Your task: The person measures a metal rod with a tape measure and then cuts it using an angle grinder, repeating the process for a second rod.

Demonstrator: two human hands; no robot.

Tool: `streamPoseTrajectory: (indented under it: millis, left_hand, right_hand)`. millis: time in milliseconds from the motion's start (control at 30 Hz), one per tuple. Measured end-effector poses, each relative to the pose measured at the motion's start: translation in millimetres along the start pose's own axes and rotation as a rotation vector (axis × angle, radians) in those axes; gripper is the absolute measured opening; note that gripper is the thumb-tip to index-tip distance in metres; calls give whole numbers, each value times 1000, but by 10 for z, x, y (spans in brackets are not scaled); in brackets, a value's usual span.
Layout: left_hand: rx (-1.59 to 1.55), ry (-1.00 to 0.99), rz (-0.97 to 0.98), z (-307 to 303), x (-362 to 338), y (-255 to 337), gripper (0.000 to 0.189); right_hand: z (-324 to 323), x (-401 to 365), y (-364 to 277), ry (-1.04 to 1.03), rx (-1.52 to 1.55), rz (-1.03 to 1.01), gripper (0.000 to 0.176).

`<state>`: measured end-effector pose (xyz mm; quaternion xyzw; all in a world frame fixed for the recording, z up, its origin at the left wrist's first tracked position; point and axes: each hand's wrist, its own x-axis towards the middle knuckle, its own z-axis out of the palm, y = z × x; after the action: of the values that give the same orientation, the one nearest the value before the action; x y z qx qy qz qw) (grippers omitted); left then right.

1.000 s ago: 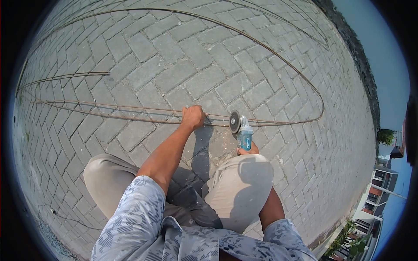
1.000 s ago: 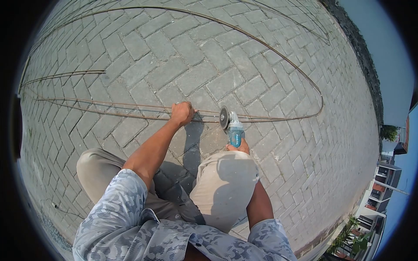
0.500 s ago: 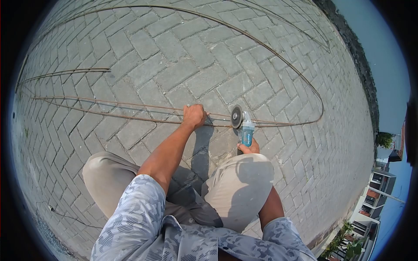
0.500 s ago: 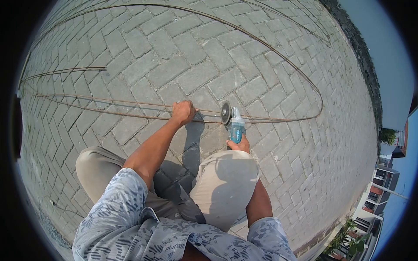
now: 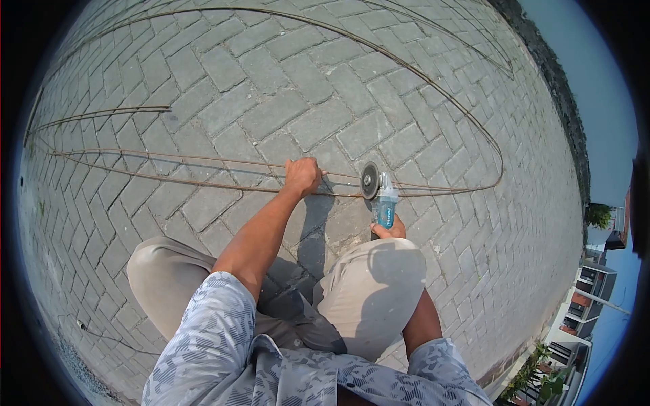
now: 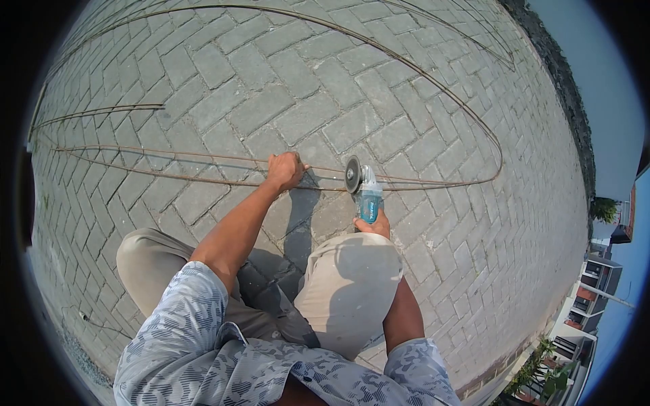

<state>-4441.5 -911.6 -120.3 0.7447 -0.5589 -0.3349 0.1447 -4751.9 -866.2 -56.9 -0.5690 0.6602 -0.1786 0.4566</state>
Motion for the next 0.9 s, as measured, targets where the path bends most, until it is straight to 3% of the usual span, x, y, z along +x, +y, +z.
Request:
streamPoseTrajectory:
  millis: [267, 367, 567, 667, 767, 900]
  left_hand:
    - [-6, -55, 74, -32, -67, 38, 37]
    - [-6, -51, 87, -34, -89, 101, 37]
    - [-18, -110, 28, -351, 174, 289, 33]
    - [10, -7, 77, -284, 249, 199, 28]
    - [184, 649, 257, -27, 242, 56, 27]
    - [127, 92, 78, -18, 111, 115, 27]
  right_hand:
    - [11, 9, -108, 39, -41, -50, 35]
    - [-34, -11, -104, 2, 15, 86, 34]
    - [-178, -278, -240, 24, 159, 150, 31]
    - [-332, -278, -184, 46, 140, 129, 32]
    - [-530, -343, -328, 114, 91, 130, 35]
    - [-742, -404, -460, 147, 27, 158, 38]
